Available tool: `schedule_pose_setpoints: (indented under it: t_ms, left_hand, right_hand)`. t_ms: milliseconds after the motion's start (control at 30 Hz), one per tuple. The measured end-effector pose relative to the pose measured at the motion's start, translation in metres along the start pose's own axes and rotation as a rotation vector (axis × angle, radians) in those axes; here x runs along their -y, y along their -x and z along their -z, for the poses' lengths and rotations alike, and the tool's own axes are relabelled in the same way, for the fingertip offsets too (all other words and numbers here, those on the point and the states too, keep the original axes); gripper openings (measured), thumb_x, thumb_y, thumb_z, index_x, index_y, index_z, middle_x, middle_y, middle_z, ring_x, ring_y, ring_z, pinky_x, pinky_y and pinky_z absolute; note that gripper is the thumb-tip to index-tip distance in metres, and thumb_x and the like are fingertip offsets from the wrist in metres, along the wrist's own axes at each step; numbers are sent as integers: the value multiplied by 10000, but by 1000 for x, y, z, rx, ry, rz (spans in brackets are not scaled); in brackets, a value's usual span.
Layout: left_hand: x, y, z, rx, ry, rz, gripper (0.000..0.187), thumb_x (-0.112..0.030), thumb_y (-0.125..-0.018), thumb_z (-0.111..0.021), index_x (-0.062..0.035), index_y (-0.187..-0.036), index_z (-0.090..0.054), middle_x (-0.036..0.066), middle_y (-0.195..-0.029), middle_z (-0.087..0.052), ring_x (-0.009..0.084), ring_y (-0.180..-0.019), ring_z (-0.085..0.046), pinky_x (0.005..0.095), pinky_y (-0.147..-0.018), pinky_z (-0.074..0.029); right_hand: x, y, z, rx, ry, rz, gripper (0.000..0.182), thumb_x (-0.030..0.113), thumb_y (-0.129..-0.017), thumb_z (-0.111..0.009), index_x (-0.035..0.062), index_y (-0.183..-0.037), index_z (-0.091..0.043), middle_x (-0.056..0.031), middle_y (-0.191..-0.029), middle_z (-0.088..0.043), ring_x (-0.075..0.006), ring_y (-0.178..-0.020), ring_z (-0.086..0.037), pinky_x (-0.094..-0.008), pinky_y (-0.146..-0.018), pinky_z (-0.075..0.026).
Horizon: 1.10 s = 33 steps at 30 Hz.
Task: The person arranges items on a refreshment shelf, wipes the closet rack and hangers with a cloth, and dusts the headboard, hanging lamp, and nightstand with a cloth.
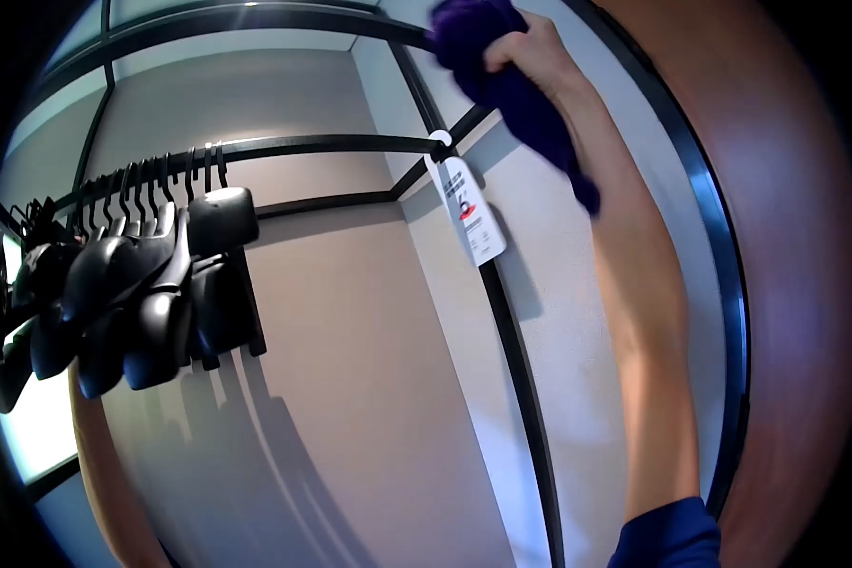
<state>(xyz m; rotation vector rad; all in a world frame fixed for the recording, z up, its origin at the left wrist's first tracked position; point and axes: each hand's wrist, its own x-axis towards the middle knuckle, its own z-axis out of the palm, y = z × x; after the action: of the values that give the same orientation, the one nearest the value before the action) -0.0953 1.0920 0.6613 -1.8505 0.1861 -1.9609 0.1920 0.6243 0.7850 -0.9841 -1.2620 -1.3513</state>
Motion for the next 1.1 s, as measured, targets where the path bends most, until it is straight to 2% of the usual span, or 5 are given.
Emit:
schedule_pose_setpoints:
  t_ms: [233, 433, 533, 933, 1100]
  left_hand:
    - [13, -16, 31, 22, -102, -39, 393, -318, -805, -755, -30, -1052, -649, 41, -859, -675, 194, -812, -645, 311, -770, -510]
    - [18, -10, 66, 45, -236, -74, 415, -329, -801, -756, -28, -1064, -646, 46, -851, -677, 195, -806, -647, 309, -770, -509]
    - [4, 10, 74, 73, -295, -61, 425, -335, -799, -757, -27, -1070, -645, 49, -847, -677, 196, -803, -648, 309, -770, -508]
    - [-52, 12, 61, 59, -218, -56, 468, -358, -791, -760, -23, -1095, -638, 61, -831, -681, 198, -790, -653, 307, -771, -506]
    - [-82, -8, 43, 30, -146, -63, 486, -368, -788, -761, -21, -1105, -636, 66, -824, -682, 199, -785, -655, 306, -771, -505]
  right_hand:
    - [-6, 145, -187, 455, -145, -387, 441, 36, -508, -730, 49, -947, -706, -100, -878, -701, -233, -923, -659, -314, -876, -511]
    - [-73, 49, -365, -154, -141, 86, 490, 69, -684, -648, 164, -1163, -625, -124, -1186, -582, -343, -1087, -566, -411, -928, -496]
    - [-54, 44, -419, 177, 228, 38, 586, 67, -722, -639, 252, -1275, -574, -35, -1394, -435, -364, -1213, -451, -498, -982, -465]
    - [-204, 42, -264, -257, 1368, -1, 390, 216, -871, -604, 103, -1243, -576, -146, -1228, -546, -370, -1136, -494, -506, -794, -503]
    - [-183, 58, -292, 114, 789, -373, 447, 211, -788, -638, 127, -1224, -585, -167, -1372, -459, -436, -1256, -416, -511, -942, -465]
